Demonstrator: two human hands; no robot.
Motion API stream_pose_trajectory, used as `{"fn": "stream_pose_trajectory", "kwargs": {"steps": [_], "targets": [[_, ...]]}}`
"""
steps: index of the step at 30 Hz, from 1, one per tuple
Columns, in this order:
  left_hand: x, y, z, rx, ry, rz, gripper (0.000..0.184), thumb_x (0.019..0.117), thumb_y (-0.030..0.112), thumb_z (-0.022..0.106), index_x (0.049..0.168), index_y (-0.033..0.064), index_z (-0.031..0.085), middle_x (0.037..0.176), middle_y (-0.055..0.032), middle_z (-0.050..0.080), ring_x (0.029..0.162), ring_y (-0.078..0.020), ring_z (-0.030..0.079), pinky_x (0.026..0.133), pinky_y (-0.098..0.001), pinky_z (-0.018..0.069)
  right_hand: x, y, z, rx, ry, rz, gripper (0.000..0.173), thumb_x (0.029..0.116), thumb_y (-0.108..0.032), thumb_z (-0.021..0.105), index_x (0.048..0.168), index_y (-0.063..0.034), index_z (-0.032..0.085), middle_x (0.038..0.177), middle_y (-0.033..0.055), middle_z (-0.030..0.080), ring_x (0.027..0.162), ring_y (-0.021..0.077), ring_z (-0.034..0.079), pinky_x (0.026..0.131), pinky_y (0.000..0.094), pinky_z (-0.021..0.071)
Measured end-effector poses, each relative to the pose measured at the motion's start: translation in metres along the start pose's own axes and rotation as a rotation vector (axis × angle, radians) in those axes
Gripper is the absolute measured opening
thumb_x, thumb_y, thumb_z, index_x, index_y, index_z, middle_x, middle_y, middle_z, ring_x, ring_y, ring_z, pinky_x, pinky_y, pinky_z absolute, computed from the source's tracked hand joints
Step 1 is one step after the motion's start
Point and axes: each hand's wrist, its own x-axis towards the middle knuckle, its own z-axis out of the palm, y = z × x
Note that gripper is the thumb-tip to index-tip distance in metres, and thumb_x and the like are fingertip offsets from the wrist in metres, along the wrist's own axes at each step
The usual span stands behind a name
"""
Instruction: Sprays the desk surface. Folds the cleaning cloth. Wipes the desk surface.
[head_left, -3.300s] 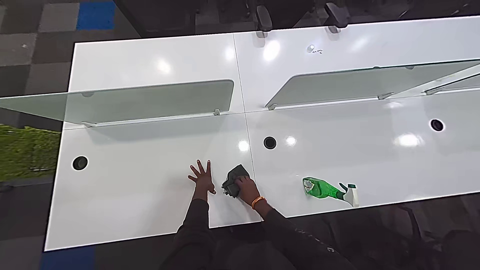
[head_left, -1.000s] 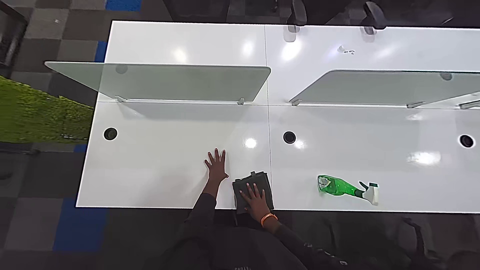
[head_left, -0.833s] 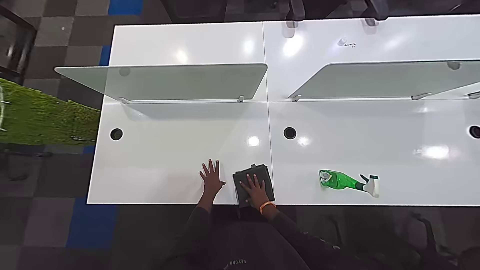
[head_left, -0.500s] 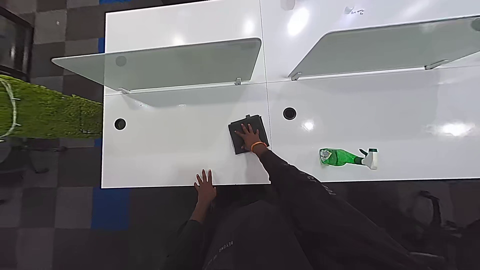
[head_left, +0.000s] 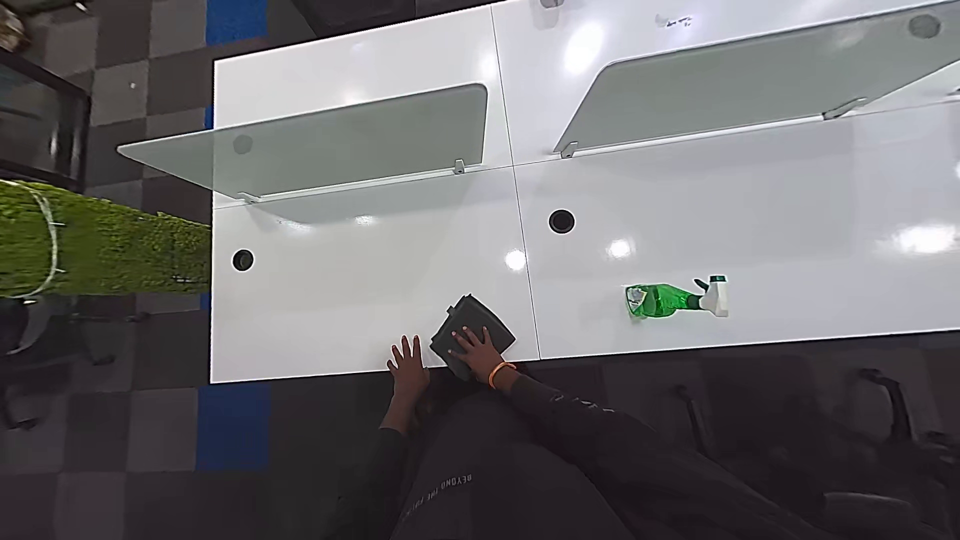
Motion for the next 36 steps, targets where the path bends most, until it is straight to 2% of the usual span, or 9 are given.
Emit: {"fn": "stream_pose_trajectory", "kwargs": {"steps": [6,10,14,16,19,22,26,31,36], "targets": [[0.007,0.032,-0.003,0.023,-0.022,0.074,0.093,0.0905,0.029,0.07,0.167,0.0202,0.018,0.173,-0.0191,0.003,0.157,-0.0506,0.008,0.116,-0.0762,0.0226,-0.069,0.071,0.032,-0.029,0.106,-0.065,0.073,0.0881,0.001,0.067,0.151,-0.0336,0.053,0.169,0.0027,0.032,0.157,0.0379,0.022,0.118,0.076,0.0184],[0.006,0.042,0.0,0.038,-0.04,0.084,0.09,0.091,0.029,0.069,0.166,0.0224,0.021,0.174,-0.0169,0.004,0.157,-0.0491,0.009,0.116,-0.0751,0.0233,-0.099,0.09,0.033,0.073,0.152,0.062,0.049,0.0864,0.0,0.066,0.131,-0.0212,0.069,0.151,0.0063,0.055,0.145,0.0344,0.045,0.113,0.0618,0.0391],[0.004,0.039,0.004,0.031,-0.048,0.079,0.09,0.0897,0.029,0.071,0.166,0.0215,0.024,0.174,-0.0177,0.005,0.156,-0.0504,0.01,0.115,-0.077,0.0223,-0.116,0.106,-0.008,0.727,0.365,0.14,0.038,0.0847,-0.003,0.067,0.123,-0.0077,0.071,0.127,0.0099,0.069,0.12,0.0216,0.064,0.106,0.0434,0.0516],[0.003,0.035,0.006,0.033,-0.048,0.075,0.09,0.0894,0.029,0.071,0.165,0.0211,0.024,0.173,-0.0185,0.005,0.156,-0.0509,0.009,0.115,-0.0772,0.0221,-0.13,0.105,-0.043,1.113,0.487,-0.01,0.031,0.0848,-0.002,0.071,0.116,-0.0021,0.069,0.106,0.0079,0.073,0.097,0.0138,0.07,0.089,0.0345,0.0586],[0.004,0.03,0.01,0.048,-0.046,0.065,0.09,0.0889,0.03,0.071,0.166,0.0214,0.024,0.173,-0.0188,0.005,0.156,-0.0516,0.01,0.115,-0.0767,0.0238,-0.145,0.107,-0.085,1.459,0.38,-0.227,0.033,0.0909,0.001,0.07,0.123,-0.0023,0.062,0.108,0.0046,0.074,0.097,0.0131,0.071,0.09,0.0359,0.0604],[0.006,0.03,0.009,0.043,-0.043,0.058,0.09,0.0894,0.03,0.072,0.165,0.0206,0.024,0.173,-0.0196,0.006,0.156,-0.052,0.009,0.115,-0.0772,0.0228,-0.137,0.123,-0.083,1.356,0.518,0.069,0.047,0.0907,-0.005,0.074,0.135,-0.0033,0.058,0.12,0.0089,0.071,0.105,0.0172,0.071,0.093,0.037,0.0606],[0.007,0.035,0.001,0.034,-0.036,0.064,0.089,0.0903,0.029,0.071,0.166,0.0209,0.024,0.173,-0.02,0.006,0.156,-0.052,0.01,0.114,-0.0769,0.0238,-0.119,0.152,-0.065,0.558,0.658,0.721,0.051,0.0977,-0.022,0.061,0.147,-0.012,0.055,0.15,0.0134,0.056,0.137,0.0332,0.054,0.112,0.0544,0.0446],[0.008,0.036,0.003,0.022,-0.054,0.069,0.089,0.0905,0.03,0.07,0.166,0.0218,0.023,0.174,-0.0183,0.005,0.156,-0.0506,0.009,0.115,-0.0762,0.0231,-0.113,0.139,-0.054,0.286,0.638,0.424,0.04,0.0989,-0.017,0.057,0.138,-0.0123,0.064,0.149,0.0124,0.058,0.142,0.0305,0.05,0.119,0.0504,0.0394],[0.015,0.036,0.002,-0.002,-0.06,0.082,0.09,0.0908,0.033,0.072,0.166,0.0223,0.023,0.174,-0.0179,0.004,0.157,-0.0503,0.008,0.115,-0.0767,0.022,-0.082,0.102,-0.04,0.26,0.251,0.507,0.078,0.0933,-0.04,0.071,0.162,-0.0343,0.034,0.173,0.0163,0.012,0.157,0.0488,0.011,0.114,0.0752,0.0279]]}}
